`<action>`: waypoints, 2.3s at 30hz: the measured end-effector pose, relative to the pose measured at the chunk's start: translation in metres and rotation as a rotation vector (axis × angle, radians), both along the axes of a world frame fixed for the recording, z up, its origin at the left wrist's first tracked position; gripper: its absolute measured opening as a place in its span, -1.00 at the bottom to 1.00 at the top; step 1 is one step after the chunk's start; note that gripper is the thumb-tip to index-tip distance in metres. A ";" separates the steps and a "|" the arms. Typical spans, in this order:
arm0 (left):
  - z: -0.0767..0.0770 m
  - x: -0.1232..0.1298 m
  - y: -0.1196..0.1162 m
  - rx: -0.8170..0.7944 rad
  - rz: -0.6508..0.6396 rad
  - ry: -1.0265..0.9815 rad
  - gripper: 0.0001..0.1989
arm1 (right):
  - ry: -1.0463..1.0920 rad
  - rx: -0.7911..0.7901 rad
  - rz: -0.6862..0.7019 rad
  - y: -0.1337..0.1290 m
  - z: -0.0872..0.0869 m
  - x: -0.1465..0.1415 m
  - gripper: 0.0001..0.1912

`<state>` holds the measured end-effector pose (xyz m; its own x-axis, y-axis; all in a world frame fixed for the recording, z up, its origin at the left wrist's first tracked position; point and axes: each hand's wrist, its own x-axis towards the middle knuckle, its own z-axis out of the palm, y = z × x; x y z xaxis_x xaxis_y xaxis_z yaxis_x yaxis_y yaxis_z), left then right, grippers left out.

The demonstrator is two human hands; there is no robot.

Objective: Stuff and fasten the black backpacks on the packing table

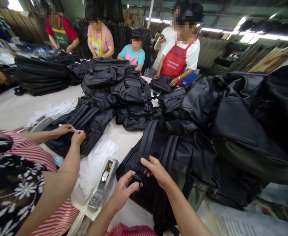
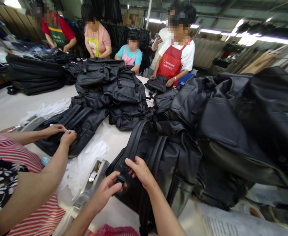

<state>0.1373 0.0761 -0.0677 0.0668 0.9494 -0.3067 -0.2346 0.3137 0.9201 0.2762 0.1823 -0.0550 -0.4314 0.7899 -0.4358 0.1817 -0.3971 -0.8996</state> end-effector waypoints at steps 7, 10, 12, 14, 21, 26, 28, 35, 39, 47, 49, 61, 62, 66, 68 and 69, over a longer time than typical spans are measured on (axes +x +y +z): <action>-0.002 0.005 0.005 -0.010 0.077 0.087 -0.75 | 0.048 0.061 -0.104 -0.007 -0.006 -0.010 -0.55; -0.007 0.008 0.007 -0.045 0.127 0.071 -0.67 | 0.060 0.080 -0.157 -0.008 -0.012 -0.012 -0.54; -0.009 0.011 0.009 -0.057 0.172 0.087 -0.58 | 0.063 0.084 -0.195 -0.008 -0.015 -0.013 -0.51; -0.010 0.012 0.009 -0.043 0.210 0.120 -0.52 | 0.058 0.072 -0.251 -0.007 -0.016 -0.015 -0.48; -0.017 0.007 0.006 0.031 0.168 0.219 -0.45 | 0.111 -0.114 -0.379 -0.004 -0.017 -0.023 -0.46; -0.020 0.010 -0.002 0.030 0.130 0.250 -0.51 | 0.013 -0.075 -0.407 -0.008 -0.032 -0.026 -0.51; -0.021 0.012 -0.001 0.002 0.153 0.240 -0.52 | -0.022 0.014 -0.381 -0.009 -0.035 -0.026 -0.55; -0.030 0.009 0.017 -0.127 0.125 0.149 -0.59 | -0.084 0.288 -0.319 -0.015 -0.018 -0.020 -0.59; -0.026 0.006 0.030 -0.119 0.006 0.130 -0.64 | -0.199 0.514 -0.295 -0.010 -0.005 -0.008 -0.61; -0.025 -0.032 0.053 0.062 -0.275 0.334 -0.87 | 0.003 0.289 -0.397 0.052 0.022 0.000 -0.50; -0.033 -0.041 0.054 0.038 -0.334 0.502 -0.86 | 0.061 0.221 -0.404 0.056 0.023 -0.005 -0.49; -0.035 -0.063 0.043 -0.083 -0.316 1.159 -0.77 | 0.198 -0.660 -0.079 -0.054 -0.037 -0.056 -0.77; -0.036 -0.064 0.041 -0.069 -0.337 1.123 -0.78 | 0.162 -0.683 -0.070 -0.066 -0.045 -0.058 -0.80; -0.045 -0.063 0.033 -0.059 -0.335 0.854 -0.80 | 0.134 -0.691 0.010 -0.098 -0.065 -0.055 -0.79; -0.048 -0.060 0.031 -0.166 -0.267 0.547 -0.77 | 0.137 -0.679 0.064 -0.107 -0.069 -0.050 -0.65; -0.048 -0.058 0.031 -0.224 -0.248 0.402 -0.78 | 0.123 -0.667 0.075 -0.111 -0.070 -0.047 -0.58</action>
<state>0.0788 0.1071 -0.1161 0.1165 0.8279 -0.5486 0.2296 0.5149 0.8259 0.2295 0.0715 -0.1252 -0.5516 0.3351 -0.7638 0.1425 -0.8644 -0.4822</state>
